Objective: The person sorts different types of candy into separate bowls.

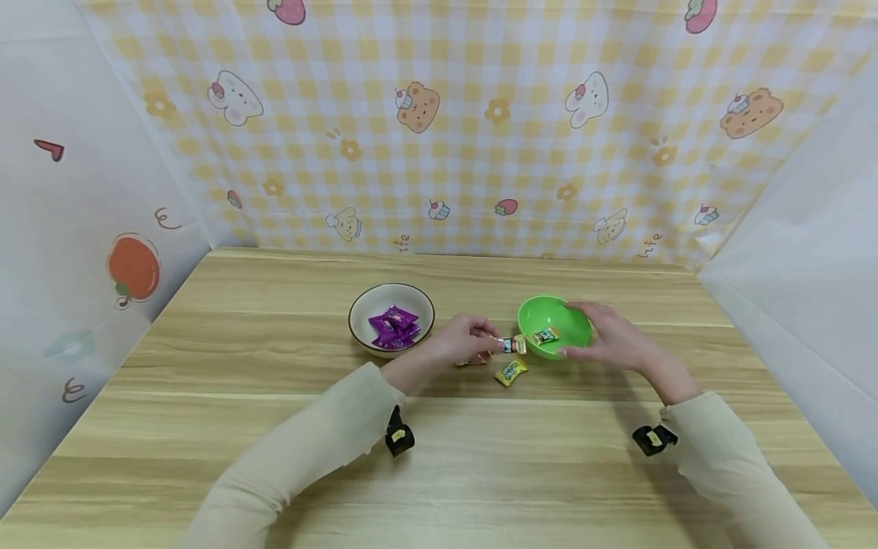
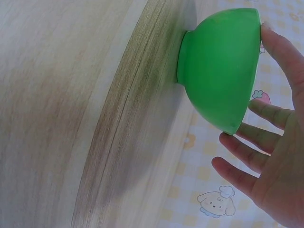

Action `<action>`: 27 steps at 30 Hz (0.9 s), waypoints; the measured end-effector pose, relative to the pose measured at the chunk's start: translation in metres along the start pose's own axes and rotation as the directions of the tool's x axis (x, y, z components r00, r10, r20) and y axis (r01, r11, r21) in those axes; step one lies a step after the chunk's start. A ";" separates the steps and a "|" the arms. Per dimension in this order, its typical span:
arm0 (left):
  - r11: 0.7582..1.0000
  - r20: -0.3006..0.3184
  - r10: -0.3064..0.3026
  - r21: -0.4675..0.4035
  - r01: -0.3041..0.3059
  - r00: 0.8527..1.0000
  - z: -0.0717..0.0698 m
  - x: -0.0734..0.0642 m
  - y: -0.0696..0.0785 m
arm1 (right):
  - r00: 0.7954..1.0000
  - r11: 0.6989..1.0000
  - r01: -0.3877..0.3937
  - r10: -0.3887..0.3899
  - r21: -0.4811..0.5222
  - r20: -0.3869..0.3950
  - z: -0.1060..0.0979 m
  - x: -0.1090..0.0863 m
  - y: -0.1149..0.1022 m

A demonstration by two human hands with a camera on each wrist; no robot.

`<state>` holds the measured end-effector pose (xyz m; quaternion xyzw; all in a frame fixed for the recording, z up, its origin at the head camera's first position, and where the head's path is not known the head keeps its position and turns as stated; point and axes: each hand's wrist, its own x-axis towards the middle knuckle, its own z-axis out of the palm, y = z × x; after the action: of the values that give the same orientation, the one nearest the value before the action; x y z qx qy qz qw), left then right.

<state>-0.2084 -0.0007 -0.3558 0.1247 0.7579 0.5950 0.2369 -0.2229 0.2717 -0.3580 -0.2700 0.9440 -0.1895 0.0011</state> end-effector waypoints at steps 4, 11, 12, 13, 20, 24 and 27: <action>1.000 -0.032 0.002 -0.019 -0.002 0.999 -0.001 0.005 0.005 | 1.000 1.000 0.000 0.000 -0.001 0.000 0.000 0.000 0.000; 1.000 -0.093 0.003 0.010 -0.002 0.996 0.002 0.016 0.013 | 1.000 1.000 0.001 -0.001 0.001 -0.002 0.000 0.000 0.000; 1.000 -0.098 0.005 0.015 -0.004 0.995 0.003 0.017 0.015 | 1.000 1.000 0.002 -0.002 0.003 -0.003 0.000 0.000 0.000; 1.000 -0.102 0.007 0.014 -0.006 0.995 0.004 0.019 0.016 | 1.000 1.000 0.003 -0.003 0.003 -0.005 0.000 0.000 0.000; 0.999 -0.131 0.024 0.042 -0.018 0.991 0.011 0.027 0.024 | 1.000 1.000 0.005 -0.005 0.005 -0.008 0.000 0.000 0.000; 0.997 -0.157 0.034 0.068 -0.024 0.987 0.017 0.034 0.026 | 1.000 1.000 0.003 -0.003 0.007 -0.006 0.000 0.000 -0.001; 0.996 -0.175 0.042 0.079 -0.028 0.984 0.021 0.040 0.026 | 1.000 1.000 0.003 -0.003 0.011 -0.004 -0.001 0.000 -0.001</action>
<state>-0.2345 0.0425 -0.3427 0.0936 0.7958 0.5783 0.1534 -0.2226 0.2710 -0.3568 -0.2710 0.9426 -0.1954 0.0002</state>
